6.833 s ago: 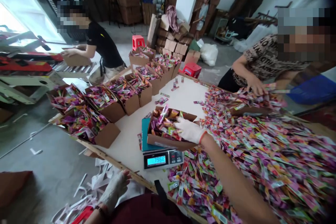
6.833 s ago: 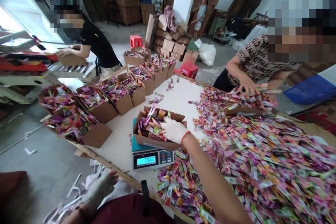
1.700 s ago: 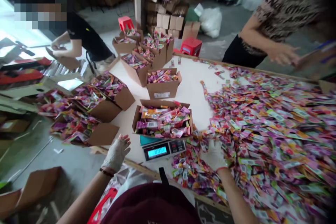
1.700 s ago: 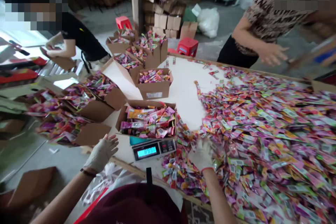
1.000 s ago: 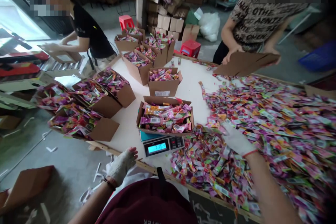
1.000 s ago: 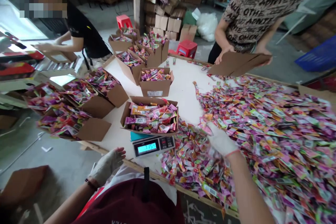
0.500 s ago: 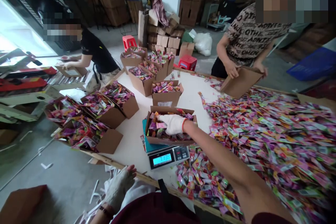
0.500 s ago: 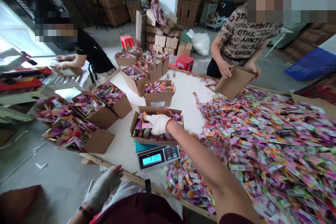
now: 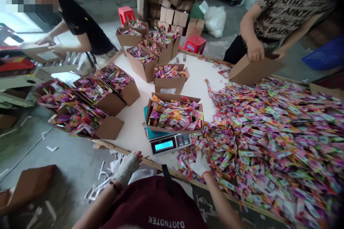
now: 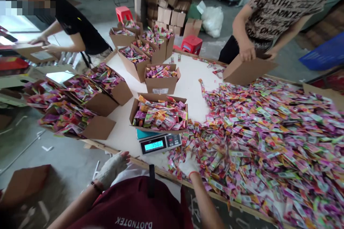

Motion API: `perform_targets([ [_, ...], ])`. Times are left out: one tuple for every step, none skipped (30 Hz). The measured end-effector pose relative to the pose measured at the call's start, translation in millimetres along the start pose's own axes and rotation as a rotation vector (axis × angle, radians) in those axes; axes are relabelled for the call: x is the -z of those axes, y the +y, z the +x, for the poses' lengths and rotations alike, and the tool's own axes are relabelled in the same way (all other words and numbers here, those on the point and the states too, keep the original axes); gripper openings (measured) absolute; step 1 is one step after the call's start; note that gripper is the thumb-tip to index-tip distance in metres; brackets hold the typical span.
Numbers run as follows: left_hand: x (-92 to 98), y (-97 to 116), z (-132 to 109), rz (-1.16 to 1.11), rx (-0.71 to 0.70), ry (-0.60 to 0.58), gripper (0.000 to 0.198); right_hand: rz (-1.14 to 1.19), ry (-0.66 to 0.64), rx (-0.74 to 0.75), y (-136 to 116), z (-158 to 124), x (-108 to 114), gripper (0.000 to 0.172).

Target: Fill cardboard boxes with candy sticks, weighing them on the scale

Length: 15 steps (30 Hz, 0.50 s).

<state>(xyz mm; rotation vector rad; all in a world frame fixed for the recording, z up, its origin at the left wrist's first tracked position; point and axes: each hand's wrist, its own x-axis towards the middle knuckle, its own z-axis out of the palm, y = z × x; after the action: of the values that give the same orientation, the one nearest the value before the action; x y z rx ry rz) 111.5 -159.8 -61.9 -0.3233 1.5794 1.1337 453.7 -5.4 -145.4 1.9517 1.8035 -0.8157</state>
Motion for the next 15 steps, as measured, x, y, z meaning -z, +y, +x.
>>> perform_targets([
  [-2.9,2.1,-2.8,0.011,0.005,-0.007,0.02,-0.059,-0.004,-0.031,-1.6,-2.1,-20.2,0.106],
  [-5.3,4.0,-5.2,0.023,0.005,-0.018,0.021,-0.084,-0.003,-0.042,-2.9,-2.4,-31.8,0.101],
  [-7.3,5.6,-7.0,0.035,0.001,-0.032,0.023,-0.083,0.009,-0.031,-2.7,-0.6,-35.2,0.092],
  [-9.0,7.1,-8.3,0.048,-0.006,-0.042,0.024,-0.064,0.017,-0.015,-0.4,3.4,-31.6,0.082],
  [-10.5,8.2,-9.1,0.06,-0.013,-0.047,0.025,-0.04,0.011,0.001,4.2,8.9,-22.6,0.073],
  [-11.8,9.1,-9.6,0.069,-0.016,-0.046,0.025,-0.019,0.0,0.021,10.7,15.4,-10.1,0.067],
  [-12.9,9.6,-9.8,0.074,-0.018,-0.045,0.025,-0.001,-0.011,0.046,18.4,22.1,4.3,0.062],
  [-13.7,9.7,-9.7,0.074,-0.018,-0.044,0.025,0.015,-0.017,0.069,26.5,28.2,19.4,0.057],
  [-14.0,9.3,-9.4,0.071,-0.014,-0.043,0.023,0.026,-0.015,0.09,34.3,33.2,34.6,0.053],
  [-13.6,8.6,-8.8,0.066,-0.008,-0.044,0.022,0.035,-0.002,0.108,41.5,36.6,50.0,0.049],
  [-12.3,7.3,-7.7,0.061,-0.002,-0.042,0.021,0.043,0.019,0.121,47.7,38.0,66.0,0.047],
  [-10.0,5.6,-6.2,0.06,0.003,-0.039,0.021,0.051,0.045,0.131,52.6,37.1,83.4,0.047],
  [-6.8,3.4,-4.0,0.062,0.009,-0.037,0.023,0.061,0.074,0.14,56.2,33.3,103.1,0.047],
  [-2.8,0.8,-0.9,0.064,0.014,-0.036,0.025,0.072,0.111,0.157,58.1,26.2,125.5,0.046],
  [1.6,-2.0,3.0,0.063,0.014,-0.043,0.027,0.087,0.157,0.187,57.6,15.8,150.6,0.042],
])
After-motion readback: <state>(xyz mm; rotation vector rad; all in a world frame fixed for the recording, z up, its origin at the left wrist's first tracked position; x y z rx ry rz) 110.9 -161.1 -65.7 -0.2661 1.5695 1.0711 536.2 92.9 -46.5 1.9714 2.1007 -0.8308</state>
